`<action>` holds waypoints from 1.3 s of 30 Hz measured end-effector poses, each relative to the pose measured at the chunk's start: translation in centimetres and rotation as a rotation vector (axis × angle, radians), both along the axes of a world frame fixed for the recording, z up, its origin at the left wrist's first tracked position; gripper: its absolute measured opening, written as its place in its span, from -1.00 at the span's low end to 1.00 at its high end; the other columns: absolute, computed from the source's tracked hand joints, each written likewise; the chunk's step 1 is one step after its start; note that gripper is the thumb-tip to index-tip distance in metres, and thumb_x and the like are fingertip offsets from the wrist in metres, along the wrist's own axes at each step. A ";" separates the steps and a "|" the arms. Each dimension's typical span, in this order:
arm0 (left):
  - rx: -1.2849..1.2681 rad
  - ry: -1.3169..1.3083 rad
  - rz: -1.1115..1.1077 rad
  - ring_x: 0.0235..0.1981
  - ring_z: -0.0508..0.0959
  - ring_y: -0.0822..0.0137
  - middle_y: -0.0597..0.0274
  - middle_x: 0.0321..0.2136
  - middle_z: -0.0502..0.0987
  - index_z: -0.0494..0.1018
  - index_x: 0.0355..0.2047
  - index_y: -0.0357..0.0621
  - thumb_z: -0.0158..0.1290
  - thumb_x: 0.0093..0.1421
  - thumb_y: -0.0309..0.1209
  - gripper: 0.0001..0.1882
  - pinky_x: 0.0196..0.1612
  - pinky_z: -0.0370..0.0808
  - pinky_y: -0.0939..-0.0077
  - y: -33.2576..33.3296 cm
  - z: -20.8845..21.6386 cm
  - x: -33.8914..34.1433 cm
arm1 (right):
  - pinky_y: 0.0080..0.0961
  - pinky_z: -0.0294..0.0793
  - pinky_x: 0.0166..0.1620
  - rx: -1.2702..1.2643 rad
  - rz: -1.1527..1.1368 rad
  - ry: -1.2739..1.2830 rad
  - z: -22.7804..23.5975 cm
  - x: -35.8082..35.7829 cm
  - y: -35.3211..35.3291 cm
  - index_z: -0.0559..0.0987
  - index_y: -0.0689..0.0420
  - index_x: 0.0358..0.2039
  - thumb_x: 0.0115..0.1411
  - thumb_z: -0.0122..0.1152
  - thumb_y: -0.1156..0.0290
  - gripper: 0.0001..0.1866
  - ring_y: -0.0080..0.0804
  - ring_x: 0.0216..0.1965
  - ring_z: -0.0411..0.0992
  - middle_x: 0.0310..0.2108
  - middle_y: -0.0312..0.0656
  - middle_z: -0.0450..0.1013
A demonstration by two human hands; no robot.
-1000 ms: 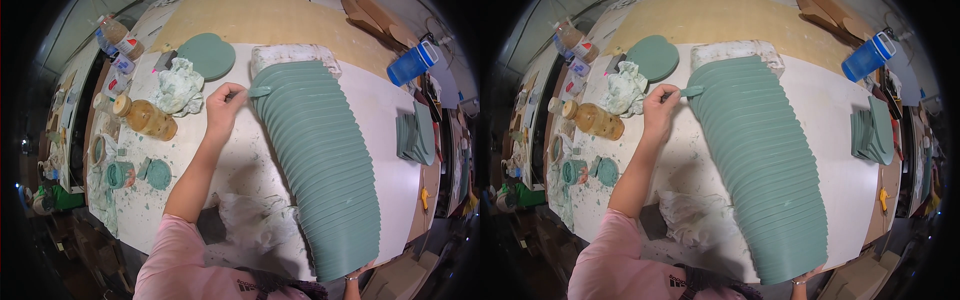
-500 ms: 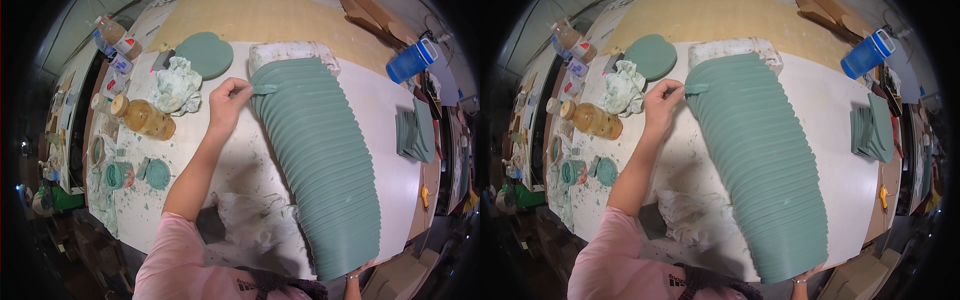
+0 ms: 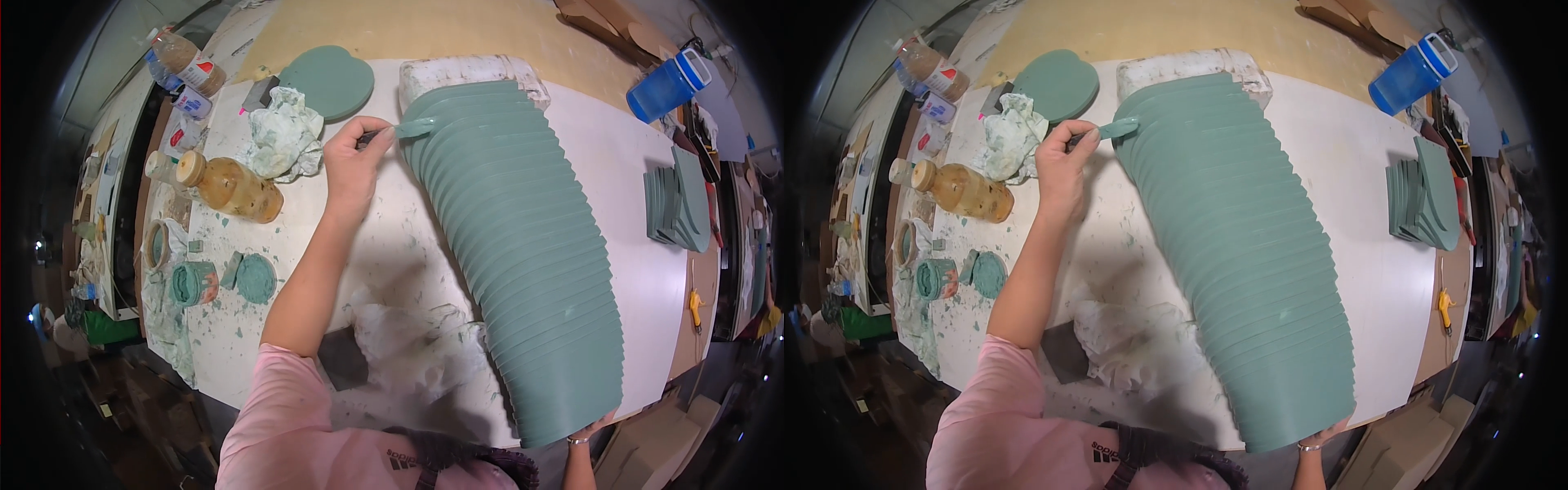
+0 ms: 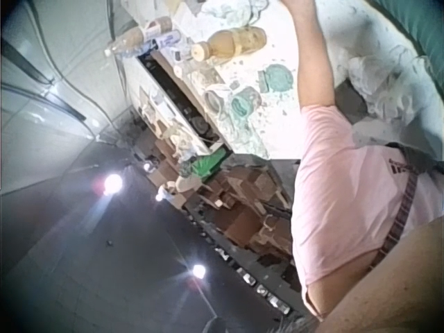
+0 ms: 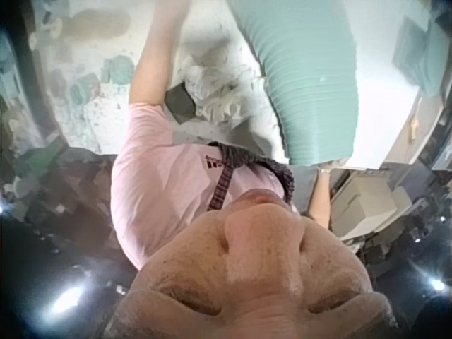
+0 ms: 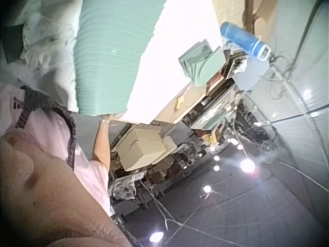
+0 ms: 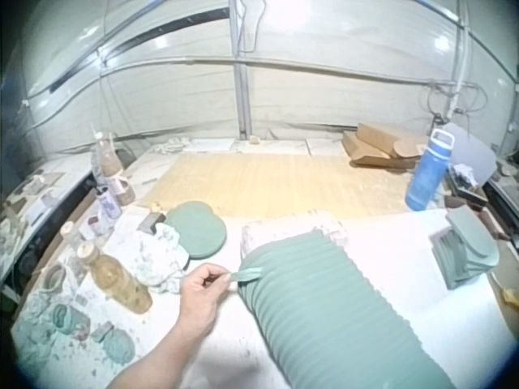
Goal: The person applies a green paste to the ridges of a large curved component, smooths it over the surface, and then wipes the component with a cloth.
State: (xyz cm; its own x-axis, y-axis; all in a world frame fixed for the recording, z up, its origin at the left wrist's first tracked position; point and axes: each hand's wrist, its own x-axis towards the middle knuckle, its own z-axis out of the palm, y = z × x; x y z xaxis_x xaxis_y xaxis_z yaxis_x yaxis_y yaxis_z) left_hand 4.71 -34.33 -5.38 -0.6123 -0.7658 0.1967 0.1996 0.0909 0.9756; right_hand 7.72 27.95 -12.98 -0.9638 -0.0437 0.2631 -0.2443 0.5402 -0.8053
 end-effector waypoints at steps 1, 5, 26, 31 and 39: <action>0.004 -0.010 0.008 -0.49 0.34 0.64 0.44 -0.51 0.48 0.52 -0.37 -0.28 0.13 0.13 -0.58 -0.95 -0.38 0.29 0.75 0.2 0.1 0.4 | -0.39 0.41 -0.12 0.004 -0.019 -0.005 0.1 0.1 -0.2 0.45 0.34 -0.08 0.18 -0.06 0.07 -0.45 -0.26 -0.15 0.43 -0.16 -0.08 0.45; 0.057 -0.050 -0.012 -0.45 0.29 0.64 0.48 -0.47 0.41 0.51 -0.32 -0.24 0.13 0.16 -0.54 -0.92 -0.35 0.21 0.75 1.1 0.5 3.1 | -0.41 0.41 -0.11 -0.110 0.075 0.010 -0.6 0.0 0.8 0.44 0.32 -0.09 0.17 -0.02 0.05 -0.46 -0.29 -0.16 0.43 -0.16 -0.10 0.45; 0.047 -0.183 -0.008 -0.43 0.30 0.63 0.48 -0.48 0.41 0.50 -0.31 -0.26 0.11 0.18 -0.53 -0.92 -0.34 0.21 0.74 8.2 2.4 11.2 | -0.43 0.34 -0.04 -0.068 0.059 -0.085 2.0 -0.8 -3.3 0.37 0.31 -0.02 0.24 -0.09 -0.16 -0.31 -0.38 -0.14 0.36 -0.13 -0.15 0.40; -0.019 -0.241 0.202 -0.47 0.24 0.64 0.52 -0.50 0.38 0.50 -0.33 -0.24 0.12 0.18 -0.51 -0.92 -0.39 0.15 0.73 5.1 2.2 17.6 | -0.44 0.33 -0.03 -0.033 0.056 -0.057 1.9 -1.1 -2.7 0.37 0.30 -0.01 0.25 -0.07 -0.16 -0.31 -0.40 -0.12 0.35 -0.13 -0.17 0.40; -0.324 -0.447 0.597 -0.49 0.31 0.60 0.44 -0.52 0.41 0.50 -0.42 -0.31 0.13 0.16 -0.52 -0.92 -0.38 0.26 0.71 1.2 -1.4 28.0 | -0.47 0.27 0.01 -0.139 0.028 -0.066 2.7 -1.1 -3.8 0.37 0.31 -0.04 0.19 -0.02 -0.13 -0.32 -0.43 -0.12 0.30 -0.14 -0.21 0.35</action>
State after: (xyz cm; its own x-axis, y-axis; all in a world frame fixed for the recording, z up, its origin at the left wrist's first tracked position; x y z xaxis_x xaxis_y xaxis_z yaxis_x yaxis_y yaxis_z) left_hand 32.69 -33.10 -6.80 -0.1917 -0.9352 0.2977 -0.3741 0.3501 0.8588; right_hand 6.65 24.20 -10.29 -0.9780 -0.0386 0.2051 -0.2024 0.4156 -0.8867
